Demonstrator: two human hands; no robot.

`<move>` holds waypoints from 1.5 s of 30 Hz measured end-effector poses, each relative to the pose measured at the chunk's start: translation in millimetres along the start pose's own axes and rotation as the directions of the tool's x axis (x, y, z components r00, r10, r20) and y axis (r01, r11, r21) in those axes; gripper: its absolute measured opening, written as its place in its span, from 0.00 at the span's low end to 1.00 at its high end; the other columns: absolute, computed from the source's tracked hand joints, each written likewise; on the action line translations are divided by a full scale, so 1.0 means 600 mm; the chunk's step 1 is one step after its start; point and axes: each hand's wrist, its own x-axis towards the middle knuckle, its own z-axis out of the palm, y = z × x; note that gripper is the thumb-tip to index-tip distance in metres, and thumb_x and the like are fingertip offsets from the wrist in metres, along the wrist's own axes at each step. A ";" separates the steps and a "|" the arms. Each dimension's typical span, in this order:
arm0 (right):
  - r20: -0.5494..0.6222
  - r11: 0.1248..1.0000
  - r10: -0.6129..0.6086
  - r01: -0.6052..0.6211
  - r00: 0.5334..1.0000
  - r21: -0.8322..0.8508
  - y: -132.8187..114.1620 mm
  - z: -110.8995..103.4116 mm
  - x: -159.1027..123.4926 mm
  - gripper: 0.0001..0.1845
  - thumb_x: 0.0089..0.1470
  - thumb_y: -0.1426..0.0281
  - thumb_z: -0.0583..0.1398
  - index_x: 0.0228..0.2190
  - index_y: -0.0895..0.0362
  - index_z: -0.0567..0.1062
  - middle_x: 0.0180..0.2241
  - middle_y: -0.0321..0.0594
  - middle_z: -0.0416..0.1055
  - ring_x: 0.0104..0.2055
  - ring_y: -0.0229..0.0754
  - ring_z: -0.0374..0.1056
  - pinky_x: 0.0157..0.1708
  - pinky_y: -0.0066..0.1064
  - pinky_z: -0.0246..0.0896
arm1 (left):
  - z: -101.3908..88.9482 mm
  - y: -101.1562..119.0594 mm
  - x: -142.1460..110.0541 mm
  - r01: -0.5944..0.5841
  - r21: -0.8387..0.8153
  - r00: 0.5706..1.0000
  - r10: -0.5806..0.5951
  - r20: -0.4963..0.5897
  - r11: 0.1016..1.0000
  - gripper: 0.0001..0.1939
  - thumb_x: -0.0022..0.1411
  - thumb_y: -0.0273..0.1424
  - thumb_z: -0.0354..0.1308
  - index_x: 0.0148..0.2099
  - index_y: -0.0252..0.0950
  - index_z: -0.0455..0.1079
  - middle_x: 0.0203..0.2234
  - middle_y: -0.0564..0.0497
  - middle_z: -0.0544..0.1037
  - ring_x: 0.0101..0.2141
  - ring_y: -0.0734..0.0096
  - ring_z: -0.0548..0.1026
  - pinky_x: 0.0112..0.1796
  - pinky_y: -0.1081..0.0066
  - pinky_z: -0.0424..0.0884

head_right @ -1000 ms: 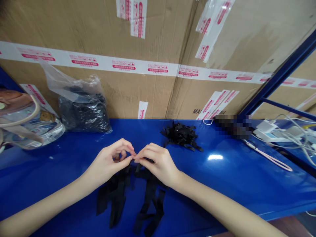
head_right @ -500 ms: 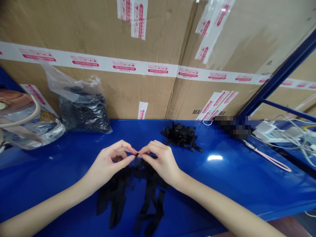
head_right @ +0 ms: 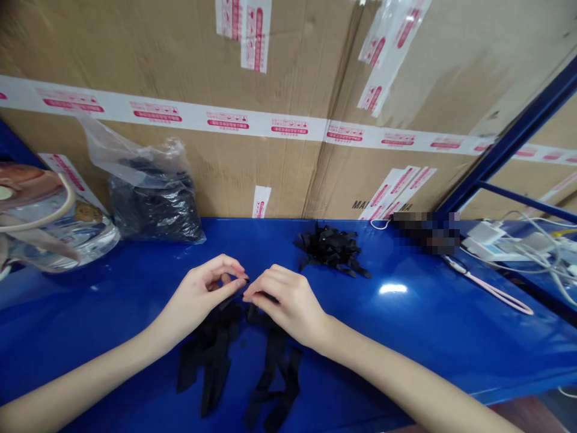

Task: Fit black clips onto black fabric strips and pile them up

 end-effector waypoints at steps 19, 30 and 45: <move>-0.127 0.986 0.166 -0.167 0.978 -0.002 0.008 0.005 -0.001 0.03 0.58 0.71 0.61 0.34 0.55 0.76 0.30 0.38 0.74 0.33 0.39 0.69 0.34 0.30 0.64 | -0.004 0.018 -0.004 0.005 0.036 0.998 -0.008 0.059 0.999 0.03 0.56 0.28 0.59 0.34 0.35 0.72 0.25 0.55 0.73 0.24 0.76 0.68 0.26 0.75 0.60; -0.118 0.987 0.154 -0.149 0.981 0.052 0.015 0.000 0.003 0.04 0.58 0.72 0.61 0.35 0.54 0.78 0.34 0.39 0.76 0.37 0.40 0.71 0.39 0.33 0.67 | -0.004 0.016 -0.003 0.102 -0.092 0.984 -0.087 0.157 0.991 0.10 0.54 0.28 0.61 0.40 0.35 0.69 0.23 0.58 0.72 0.18 0.81 0.64 0.23 0.76 0.61; -0.129 0.983 0.184 -0.183 0.974 0.016 0.029 0.000 -0.001 0.05 0.58 0.71 0.61 0.32 0.55 0.78 0.32 0.39 0.76 0.34 0.40 0.71 0.35 0.32 0.67 | 0.013 0.004 -0.013 0.116 -0.055 0.981 -0.106 0.164 0.992 0.17 0.58 0.28 0.59 0.49 0.41 0.65 0.51 0.47 0.72 0.13 0.88 0.66 0.17 0.78 0.62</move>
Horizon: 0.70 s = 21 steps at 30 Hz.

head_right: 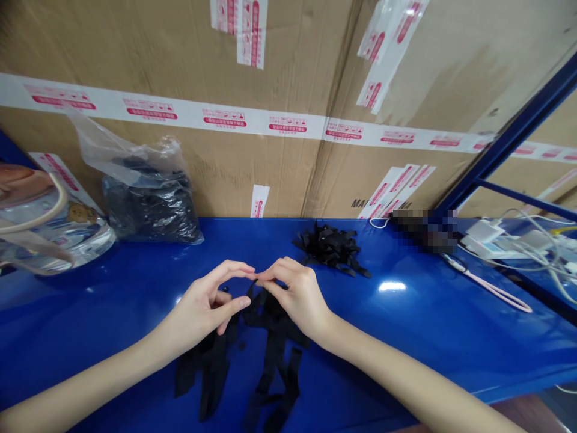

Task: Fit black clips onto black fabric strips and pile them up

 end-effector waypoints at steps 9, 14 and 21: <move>-0.152 0.961 -0.072 0.028 0.986 -0.276 0.017 -0.035 0.027 0.05 0.58 0.69 0.60 0.35 0.54 0.78 0.33 0.40 0.77 0.36 0.43 0.71 0.38 0.35 0.65 | -0.043 0.020 0.010 -0.027 0.119 1.000 0.029 -0.011 0.993 0.18 0.62 0.38 0.56 0.52 0.38 0.69 0.30 0.49 0.80 0.23 0.70 0.76 0.22 0.74 0.67; -0.192 0.712 -0.027 -0.116 0.981 -0.693 0.070 -0.103 0.049 0.11 0.60 0.72 0.56 0.34 0.56 0.79 0.32 0.44 0.77 0.37 0.49 0.68 0.35 0.38 0.60 | -0.123 0.007 0.039 -0.084 0.610 0.984 0.161 -0.073 0.788 0.10 0.60 0.37 0.56 0.35 0.39 0.76 0.31 0.50 0.80 0.31 0.64 0.76 0.33 0.70 0.68; -0.114 0.540 0.031 -0.113 0.993 -0.834 0.103 -0.115 0.049 0.12 0.59 0.74 0.55 0.38 0.58 0.79 0.39 0.49 0.76 0.41 0.53 0.66 0.40 0.43 0.56 | -0.128 -0.010 0.039 -0.171 0.864 0.982 0.150 0.112 0.474 0.11 0.61 0.37 0.56 0.39 0.42 0.78 0.37 0.50 0.79 0.40 0.59 0.76 0.39 0.68 0.69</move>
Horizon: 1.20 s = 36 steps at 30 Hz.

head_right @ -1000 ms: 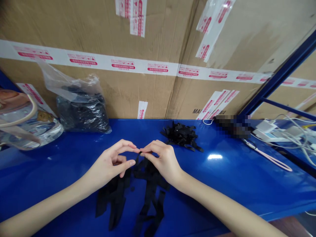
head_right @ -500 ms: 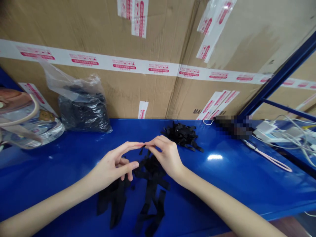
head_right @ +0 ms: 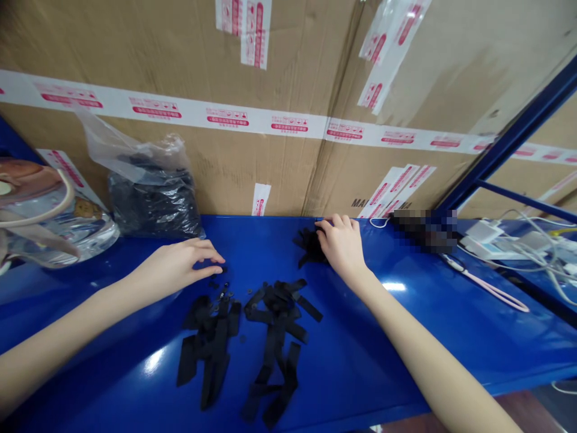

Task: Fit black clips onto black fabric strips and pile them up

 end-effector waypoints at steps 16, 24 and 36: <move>0.156 0.800 -0.525 0.422 0.837 0.427 -0.120 -0.017 -0.045 0.10 0.61 0.67 0.58 0.39 0.54 0.79 0.42 0.43 0.72 0.45 0.45 0.65 0.47 0.38 0.58 | 0.013 0.082 -0.023 -0.278 -0.237 0.944 0.310 0.110 0.931 0.11 0.61 0.32 0.61 0.48 0.46 0.74 0.42 0.53 0.74 0.44 0.65 0.72 0.45 0.67 0.66; 0.198 0.809 -0.521 0.406 0.830 0.426 -0.128 -0.016 -0.040 0.09 0.61 0.70 0.57 0.33 0.59 0.76 0.38 0.42 0.73 0.40 0.43 0.65 0.43 0.35 0.57 | 0.027 0.089 -0.027 -0.308 -0.164 0.938 0.328 0.110 0.937 0.07 0.62 0.27 0.59 0.43 0.41 0.74 0.41 0.53 0.73 0.42 0.65 0.71 0.40 0.68 0.66; 0.182 0.750 -0.532 0.361 0.827 0.555 -0.128 -0.030 -0.043 0.09 0.63 0.71 0.55 0.37 0.58 0.75 0.39 0.41 0.72 0.41 0.41 0.64 0.45 0.35 0.54 | 0.023 0.084 -0.022 -0.312 -0.278 0.939 0.340 0.056 0.908 0.05 0.61 0.23 0.59 0.34 0.39 0.71 0.37 0.55 0.73 0.40 0.69 0.70 0.40 0.72 0.64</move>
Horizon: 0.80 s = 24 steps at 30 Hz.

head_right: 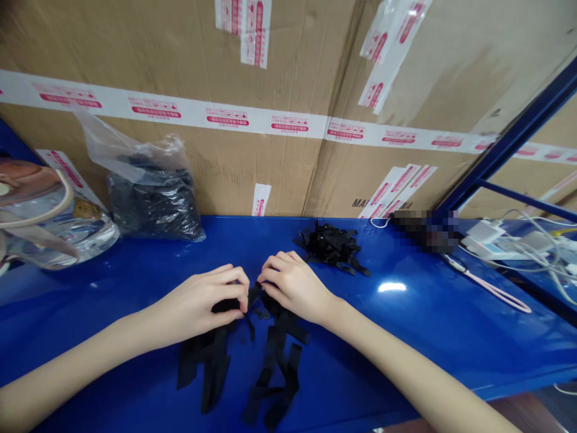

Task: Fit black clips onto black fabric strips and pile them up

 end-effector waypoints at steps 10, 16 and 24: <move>0.111 0.984 -0.080 0.061 0.991 0.167 -0.019 -0.005 -0.005 0.08 0.60 0.64 0.59 0.36 0.53 0.78 0.39 0.37 0.71 0.42 0.41 0.64 0.46 0.35 0.52 | -0.023 -0.014 0.011 0.175 -0.643 0.890 -0.400 -0.221 0.746 0.07 0.57 0.32 0.62 0.31 0.36 0.68 0.29 0.53 0.77 0.34 0.68 0.76 0.40 0.68 0.68; 0.075 0.983 -0.039 0.024 0.996 0.185 -0.027 -0.001 -0.001 0.06 0.61 0.71 0.57 0.33 0.56 0.74 0.33 0.37 0.72 0.36 0.39 0.65 0.43 0.33 0.55 | -0.014 -0.015 0.015 0.130 -0.867 0.830 -0.532 -0.170 0.480 0.13 0.51 0.30 0.65 0.33 0.38 0.62 0.25 0.57 0.79 0.25 0.73 0.76 0.30 0.74 0.70; -0.144 0.798 0.260 -0.128 0.955 0.589 -0.028 -0.001 -0.003 0.03 0.53 0.74 0.63 0.32 0.55 0.75 0.34 0.35 0.74 0.36 0.37 0.70 0.40 0.29 0.62 | -0.011 0.000 0.010 0.218 -0.702 0.866 -0.466 -0.181 0.678 0.13 0.54 0.32 0.62 0.43 0.35 0.77 0.42 0.48 0.79 0.31 0.70 0.77 0.33 0.71 0.72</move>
